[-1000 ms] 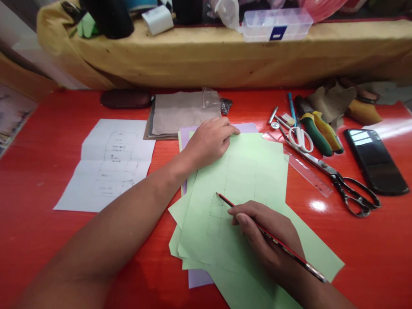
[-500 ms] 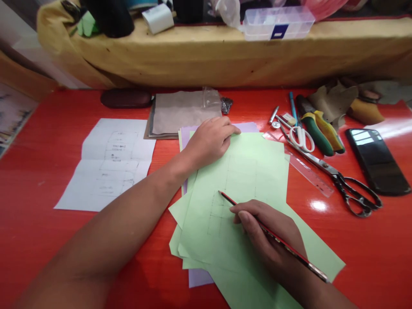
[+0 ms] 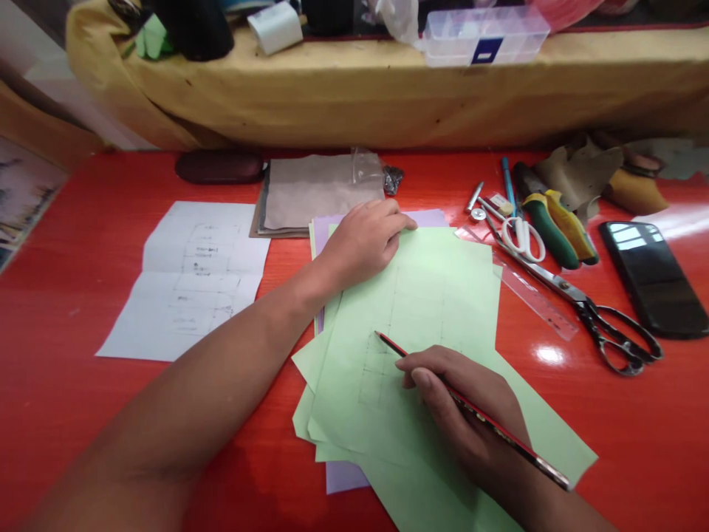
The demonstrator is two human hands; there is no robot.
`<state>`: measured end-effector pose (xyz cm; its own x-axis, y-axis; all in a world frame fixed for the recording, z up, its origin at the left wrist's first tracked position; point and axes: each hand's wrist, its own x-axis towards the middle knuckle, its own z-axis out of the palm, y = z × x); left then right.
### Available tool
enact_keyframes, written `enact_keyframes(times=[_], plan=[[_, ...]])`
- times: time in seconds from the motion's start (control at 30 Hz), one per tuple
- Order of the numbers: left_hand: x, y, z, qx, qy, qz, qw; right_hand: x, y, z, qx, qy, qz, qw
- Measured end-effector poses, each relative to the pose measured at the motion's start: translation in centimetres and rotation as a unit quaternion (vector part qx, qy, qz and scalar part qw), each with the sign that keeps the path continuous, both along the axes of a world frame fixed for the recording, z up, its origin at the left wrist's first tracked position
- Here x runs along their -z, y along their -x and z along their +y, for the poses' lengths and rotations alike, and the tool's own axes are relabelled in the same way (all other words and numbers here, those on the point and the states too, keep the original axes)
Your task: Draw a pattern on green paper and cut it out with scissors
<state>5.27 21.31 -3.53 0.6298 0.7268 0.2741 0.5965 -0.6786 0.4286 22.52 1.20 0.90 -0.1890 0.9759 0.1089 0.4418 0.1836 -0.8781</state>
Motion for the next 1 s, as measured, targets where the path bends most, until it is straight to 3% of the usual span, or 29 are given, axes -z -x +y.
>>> enact_keyframes(times=[1.0], plan=[[0.0, -0.02, 0.03, 0.001, -0.002, 0.007, 1.0, 0.3, 0.01, -0.05, -0.013, -0.001, -0.001, 1.0]])
